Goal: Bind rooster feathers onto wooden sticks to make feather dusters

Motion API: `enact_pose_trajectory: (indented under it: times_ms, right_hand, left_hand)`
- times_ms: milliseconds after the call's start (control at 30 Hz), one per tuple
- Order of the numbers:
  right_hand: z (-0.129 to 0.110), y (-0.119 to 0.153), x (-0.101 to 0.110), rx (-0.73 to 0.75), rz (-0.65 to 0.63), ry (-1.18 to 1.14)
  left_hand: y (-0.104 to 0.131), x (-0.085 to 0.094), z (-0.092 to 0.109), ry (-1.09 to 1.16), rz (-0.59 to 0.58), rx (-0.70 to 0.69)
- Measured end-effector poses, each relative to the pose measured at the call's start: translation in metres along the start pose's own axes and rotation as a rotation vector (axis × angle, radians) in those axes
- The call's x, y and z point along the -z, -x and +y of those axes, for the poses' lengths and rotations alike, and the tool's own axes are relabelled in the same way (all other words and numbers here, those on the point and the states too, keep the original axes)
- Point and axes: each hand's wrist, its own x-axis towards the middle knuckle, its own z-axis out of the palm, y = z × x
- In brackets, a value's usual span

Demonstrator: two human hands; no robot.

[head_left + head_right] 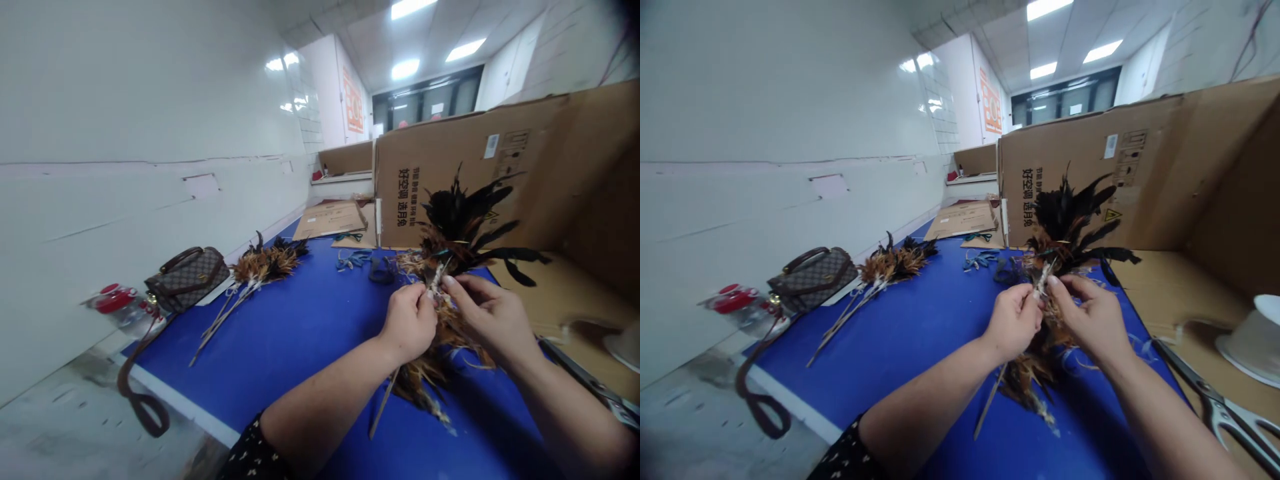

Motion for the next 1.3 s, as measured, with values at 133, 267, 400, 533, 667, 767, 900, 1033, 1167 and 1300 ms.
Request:
enact_pose_trajectory:
  times_ms: [133,267,400,533,667,767,900,1033,1167,1300]
  right_hand:
    - [-0.007,0.001,0.007,-0.099,-0.037,-0.098]
    - [-0.011,0.001,0.011,-0.107,-0.073,-0.089]
    - [-0.017,0.001,0.013,-0.066,-0.099,-0.095]
    - [-0.02,0.0,0.016,-0.036,-0.128,-0.017]
    - [-0.012,-0.003,0.017,-0.03,-0.171,-0.026]
    - [-0.005,-0.007,0.019,-0.002,-0.223,-0.051]
    - [0.0,-0.014,0.024,0.014,-0.283,0.037]
    - [0.029,-0.023,0.027,-0.003,-0.294,0.243]
    - [0.075,-0.027,0.019,0.003,-0.316,0.57]
    - [0.106,-0.021,0.003,0.032,-0.326,0.657]
  left_hand:
    - [0.007,-0.005,0.003,-0.022,-0.033,-0.025]
    - [0.011,-0.004,0.011,-0.01,-0.084,0.011]
    - [0.011,0.0,0.021,0.027,-0.152,0.062]
    - [0.008,0.007,0.03,0.107,-0.204,0.16]
    - [0.008,0.013,0.04,0.209,-0.263,0.262]
    - [0.007,0.015,0.042,0.256,-0.293,0.292]
    - [0.004,0.015,0.042,0.3,-0.224,0.319]
    - [-0.002,0.021,0.044,0.331,-0.078,0.294]
    - [-0.008,0.032,0.048,0.369,0.003,0.241]
    - [-0.011,0.036,0.049,0.385,0.039,0.233]
